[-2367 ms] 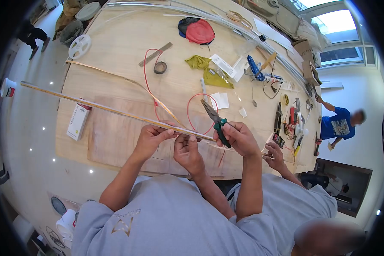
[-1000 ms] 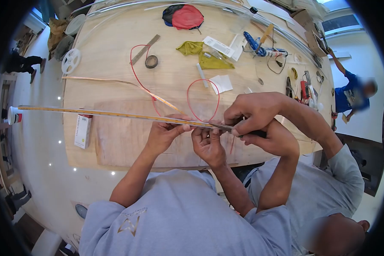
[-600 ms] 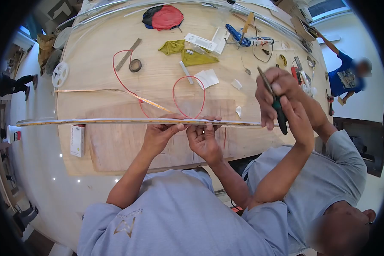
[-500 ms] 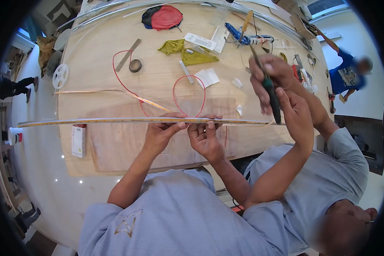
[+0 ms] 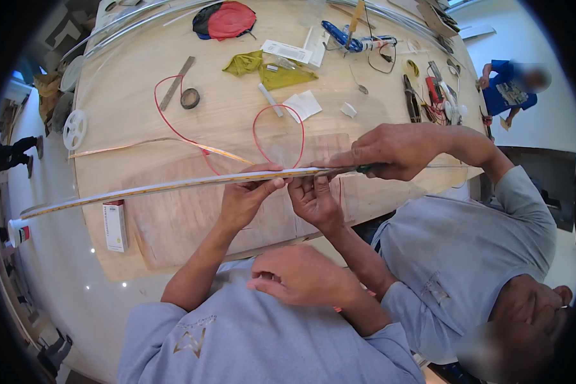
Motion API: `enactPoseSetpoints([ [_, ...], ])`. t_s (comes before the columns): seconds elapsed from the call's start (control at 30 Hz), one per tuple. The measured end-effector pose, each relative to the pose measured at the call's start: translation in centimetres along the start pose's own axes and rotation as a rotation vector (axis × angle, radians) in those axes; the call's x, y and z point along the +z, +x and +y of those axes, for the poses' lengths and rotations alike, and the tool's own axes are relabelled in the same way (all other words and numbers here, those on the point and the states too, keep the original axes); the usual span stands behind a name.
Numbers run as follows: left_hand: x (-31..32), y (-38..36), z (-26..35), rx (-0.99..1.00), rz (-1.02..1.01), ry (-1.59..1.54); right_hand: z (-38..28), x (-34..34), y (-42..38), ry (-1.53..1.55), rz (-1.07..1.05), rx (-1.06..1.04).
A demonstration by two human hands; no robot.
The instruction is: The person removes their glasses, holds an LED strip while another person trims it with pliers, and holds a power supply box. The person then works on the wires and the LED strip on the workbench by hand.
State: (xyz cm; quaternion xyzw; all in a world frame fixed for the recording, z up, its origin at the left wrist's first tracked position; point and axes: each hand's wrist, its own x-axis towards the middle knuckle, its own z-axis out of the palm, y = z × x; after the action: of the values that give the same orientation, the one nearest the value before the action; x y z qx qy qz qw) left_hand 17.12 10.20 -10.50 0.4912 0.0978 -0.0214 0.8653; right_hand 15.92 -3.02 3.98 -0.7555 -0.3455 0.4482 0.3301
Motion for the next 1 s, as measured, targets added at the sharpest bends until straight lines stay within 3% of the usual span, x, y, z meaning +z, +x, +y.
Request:
enactPoseSetpoints([
  [0.1, -0.3, 0.0, 0.4, -0.037, -0.025, 0.028, 3.6, 4.8, -0.4, 0.042, 0.134, 0.048],
  [0.23, -0.3, 0.1, 0.8, -0.021, -0.043, 0.058, 6.2, 6.3, -2.0, 0.117, 0.231, 0.249],
  [0.63, -0.4, -2.1, 1.7, 0.087, 0.114, 0.015, 12.5, 10.4, -5.0, 0.115, 0.134, 0.163],
  [0.83, 0.2, -2.9, 1.8, 0.135, 0.013, -0.014, 14.3, 12.0, -5.6, 0.114, 0.188, 0.141],
  [1.0, 0.9, -3.0, 2.0, 0.110, -0.064, -0.030, 14.5, 12.2, -6.1, 0.115, 0.272, 0.259],
])
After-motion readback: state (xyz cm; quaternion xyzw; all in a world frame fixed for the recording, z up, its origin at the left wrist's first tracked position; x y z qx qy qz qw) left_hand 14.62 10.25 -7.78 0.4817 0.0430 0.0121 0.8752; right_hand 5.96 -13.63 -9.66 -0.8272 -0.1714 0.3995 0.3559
